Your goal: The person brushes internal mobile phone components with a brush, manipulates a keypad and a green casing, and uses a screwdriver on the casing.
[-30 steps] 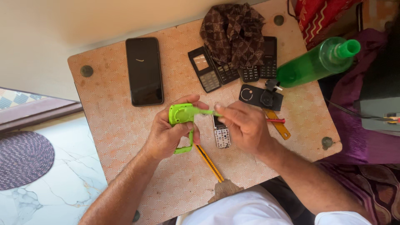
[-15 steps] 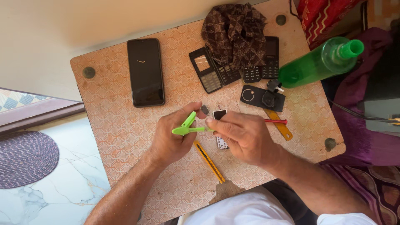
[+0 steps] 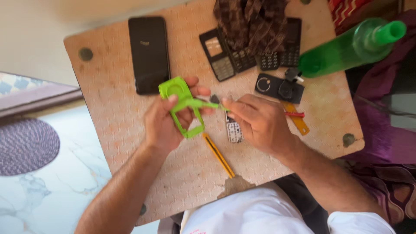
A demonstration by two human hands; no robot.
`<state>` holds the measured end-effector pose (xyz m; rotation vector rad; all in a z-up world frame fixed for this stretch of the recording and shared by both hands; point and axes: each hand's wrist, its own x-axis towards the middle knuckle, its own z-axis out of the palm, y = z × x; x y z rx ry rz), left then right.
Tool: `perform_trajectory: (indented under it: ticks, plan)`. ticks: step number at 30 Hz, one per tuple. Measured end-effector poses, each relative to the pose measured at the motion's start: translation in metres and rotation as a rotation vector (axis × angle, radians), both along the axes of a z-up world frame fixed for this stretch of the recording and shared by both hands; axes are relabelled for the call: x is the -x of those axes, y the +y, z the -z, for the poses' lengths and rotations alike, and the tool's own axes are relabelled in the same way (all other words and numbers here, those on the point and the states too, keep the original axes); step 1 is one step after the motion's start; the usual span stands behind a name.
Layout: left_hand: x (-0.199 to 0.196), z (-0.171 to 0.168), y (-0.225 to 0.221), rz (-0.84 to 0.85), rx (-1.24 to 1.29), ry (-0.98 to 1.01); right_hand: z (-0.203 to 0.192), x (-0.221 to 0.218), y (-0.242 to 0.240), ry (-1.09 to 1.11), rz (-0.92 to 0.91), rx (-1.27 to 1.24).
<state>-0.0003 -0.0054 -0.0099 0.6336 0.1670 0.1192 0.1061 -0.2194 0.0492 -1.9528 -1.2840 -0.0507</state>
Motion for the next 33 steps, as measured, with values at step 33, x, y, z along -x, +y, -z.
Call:
perform_trajectory:
  ticks: [33]
  plan:
    - [0.003, 0.007, 0.012, 0.070, 0.110, -0.024, 0.017, 0.023, -0.046, -0.082, 0.388, 0.519]
